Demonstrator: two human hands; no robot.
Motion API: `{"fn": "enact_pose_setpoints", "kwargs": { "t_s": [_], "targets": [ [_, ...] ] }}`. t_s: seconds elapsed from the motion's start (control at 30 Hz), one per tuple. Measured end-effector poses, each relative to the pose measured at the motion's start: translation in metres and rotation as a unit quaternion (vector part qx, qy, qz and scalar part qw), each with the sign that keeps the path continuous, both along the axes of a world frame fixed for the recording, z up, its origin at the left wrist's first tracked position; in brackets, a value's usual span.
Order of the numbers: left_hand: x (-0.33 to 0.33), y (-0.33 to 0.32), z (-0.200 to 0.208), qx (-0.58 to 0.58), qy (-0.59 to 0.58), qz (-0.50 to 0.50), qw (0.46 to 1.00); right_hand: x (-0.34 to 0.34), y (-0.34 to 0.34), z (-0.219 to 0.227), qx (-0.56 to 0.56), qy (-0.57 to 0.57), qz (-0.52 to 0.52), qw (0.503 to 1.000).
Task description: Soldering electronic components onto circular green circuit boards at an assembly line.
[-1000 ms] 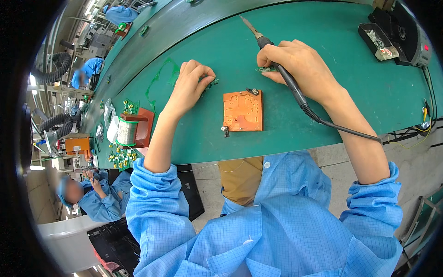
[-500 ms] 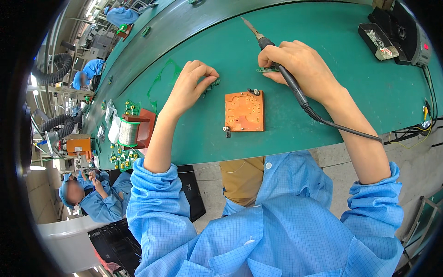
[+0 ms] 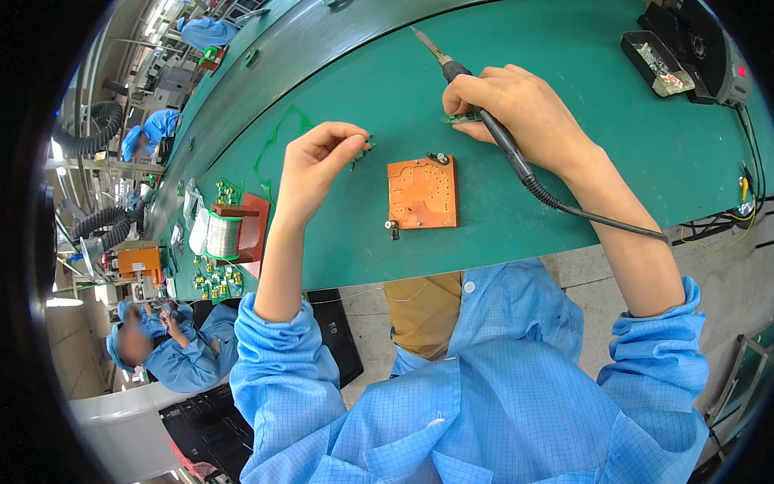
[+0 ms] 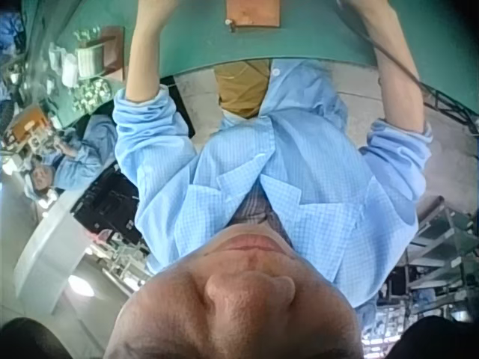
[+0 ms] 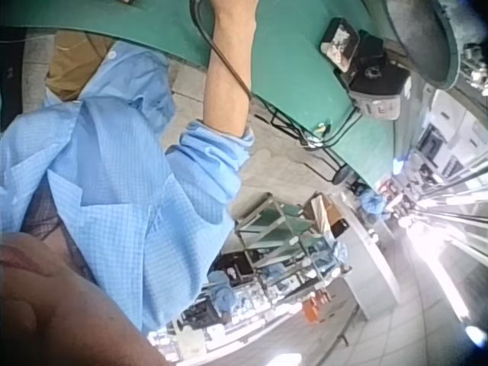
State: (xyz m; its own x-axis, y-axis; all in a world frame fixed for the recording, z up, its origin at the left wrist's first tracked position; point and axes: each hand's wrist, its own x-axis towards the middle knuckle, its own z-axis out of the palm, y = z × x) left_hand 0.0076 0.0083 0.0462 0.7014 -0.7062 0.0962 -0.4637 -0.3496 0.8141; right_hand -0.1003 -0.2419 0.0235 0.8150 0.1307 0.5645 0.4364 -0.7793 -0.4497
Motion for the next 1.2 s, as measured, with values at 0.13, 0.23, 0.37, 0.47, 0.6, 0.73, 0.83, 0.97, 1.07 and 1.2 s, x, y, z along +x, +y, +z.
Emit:
{"fn": "enact_pose_setpoints", "kwargs": {
  "t_s": [0.13,0.23,0.37,0.47,0.6,0.73,0.83,0.97,1.07,1.2],
  "targets": [
    [-0.012,0.007,0.011,-0.171,0.292,0.023,0.941,0.001,0.000,-0.001,0.007,-0.009,0.010,1.000],
    [-0.016,0.009,0.015,-0.202,0.346,0.027,0.916,0.001,0.000,-0.002,0.004,-0.015,0.009,1.000],
    [-0.024,0.010,0.017,-0.214,0.363,0.015,0.907,0.003,0.000,-0.001,0.003,-0.014,0.010,1.000],
    [-0.030,0.011,0.018,-0.186,0.338,0.016,0.922,0.003,0.001,-0.002,-0.003,-0.021,0.011,1.000],
    [-0.037,0.011,0.016,-0.092,0.231,0.000,0.969,0.002,0.000,-0.002,-0.002,-0.021,0.005,1.000],
    [-0.050,0.004,0.023,0.058,-0.035,-0.064,0.996,0.002,0.000,-0.002,-0.001,-0.017,0.006,1.000],
    [-0.052,0.000,0.020,0.068,-0.110,-0.117,0.985,0.003,-0.001,-0.002,0.003,-0.019,0.012,1.000],
    [-0.047,-0.002,0.019,0.095,-0.190,-0.210,0.954,0.003,-0.001,-0.005,0.006,-0.027,0.004,1.000],
    [-0.043,-0.003,0.019,0.093,-0.249,-0.259,0.929,0.003,-0.001,-0.004,-0.001,-0.013,0.002,1.000],
    [-0.043,-0.005,0.021,0.096,-0.291,-0.284,0.908,0.002,0.001,-0.003,0.004,-0.019,0.002,1.000]
  ]
}}
